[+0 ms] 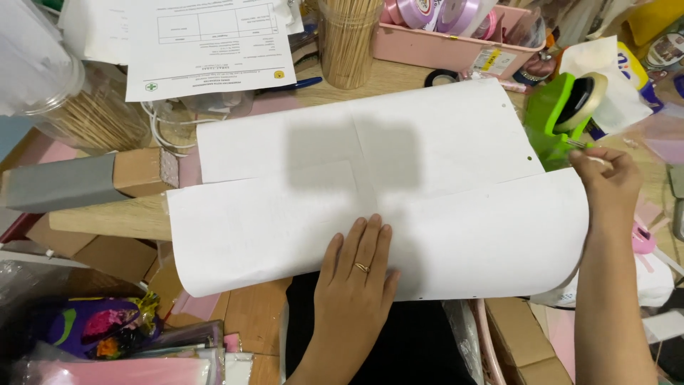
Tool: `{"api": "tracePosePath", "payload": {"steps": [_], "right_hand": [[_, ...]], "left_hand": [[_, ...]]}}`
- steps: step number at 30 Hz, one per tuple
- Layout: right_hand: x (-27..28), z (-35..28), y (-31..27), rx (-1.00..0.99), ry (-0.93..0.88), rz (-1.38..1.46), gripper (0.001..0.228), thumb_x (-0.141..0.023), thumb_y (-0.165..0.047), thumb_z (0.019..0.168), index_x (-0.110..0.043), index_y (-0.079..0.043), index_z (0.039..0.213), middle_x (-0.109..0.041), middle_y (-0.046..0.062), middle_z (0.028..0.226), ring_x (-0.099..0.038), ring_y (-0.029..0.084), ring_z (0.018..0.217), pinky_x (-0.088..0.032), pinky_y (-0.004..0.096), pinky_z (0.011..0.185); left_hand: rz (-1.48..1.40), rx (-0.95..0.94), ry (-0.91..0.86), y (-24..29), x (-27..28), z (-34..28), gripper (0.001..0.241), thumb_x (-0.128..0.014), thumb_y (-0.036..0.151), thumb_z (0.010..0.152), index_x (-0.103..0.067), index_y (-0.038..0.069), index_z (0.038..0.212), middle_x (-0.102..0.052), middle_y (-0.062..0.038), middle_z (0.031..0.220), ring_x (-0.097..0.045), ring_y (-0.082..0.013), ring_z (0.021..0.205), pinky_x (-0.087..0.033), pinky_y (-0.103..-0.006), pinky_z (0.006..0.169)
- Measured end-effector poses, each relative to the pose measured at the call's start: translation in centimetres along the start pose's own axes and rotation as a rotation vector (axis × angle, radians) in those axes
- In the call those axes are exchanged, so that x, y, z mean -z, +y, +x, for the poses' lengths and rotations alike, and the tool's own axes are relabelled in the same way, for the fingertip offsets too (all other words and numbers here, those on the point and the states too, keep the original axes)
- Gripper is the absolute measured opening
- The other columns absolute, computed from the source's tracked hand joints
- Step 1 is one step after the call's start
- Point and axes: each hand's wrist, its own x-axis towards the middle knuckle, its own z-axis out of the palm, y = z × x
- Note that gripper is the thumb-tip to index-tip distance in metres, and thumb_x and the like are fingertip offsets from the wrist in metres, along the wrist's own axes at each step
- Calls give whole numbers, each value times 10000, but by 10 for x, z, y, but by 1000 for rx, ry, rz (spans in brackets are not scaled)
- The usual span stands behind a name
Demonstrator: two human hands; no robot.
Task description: The person wraps a green and white checkered box with white paper on a cluttered craft table. They fold the paper around the box, smooth the edges, and secure the folds with adhesive tape. The person repeatedly adjusts the paper and tape to ensure a neat finish.
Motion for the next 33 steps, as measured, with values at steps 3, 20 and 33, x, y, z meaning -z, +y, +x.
{"api": "tracePosePath", "payload": {"steps": [3, 20, 33], "right_hand": [[-5, -3, 7, -99, -51, -20, 148, -576, -122, 943, -659, -215, 1022, -716, -46, 975, -588, 47, 698, -424, 211, 564], [56, 241, 167, 279, -307, -637, 180, -785, -58, 1106, -694, 90, 1058, -706, 249, 851, -621, 289, 659, -508, 398, 579], [-102, -127, -218, 412, -1168, -720, 214, -719, -305, 920, -794, -121, 839, -513, 16, 573, -396, 138, 572, -340, 272, 567]], "left_hand": [[-8, 2, -14, 1, 1, 0, 519, -628, 296, 1010, -512, 48, 1451, -490, -120, 1527, -481, -265, 1407, -388, -432, 1165], [-112, 34, 18, 0, 6, 3, 460, -648, 223, 995, -541, 42, 1404, -512, -166, 1430, -506, -312, 1357, -425, -448, 1142], [-196, 95, 61, 3, 12, 6, 427, -670, 116, 953, -557, 53, 1360, -475, -179, 1268, -526, -356, 1238, -472, -488, 1108]]}}
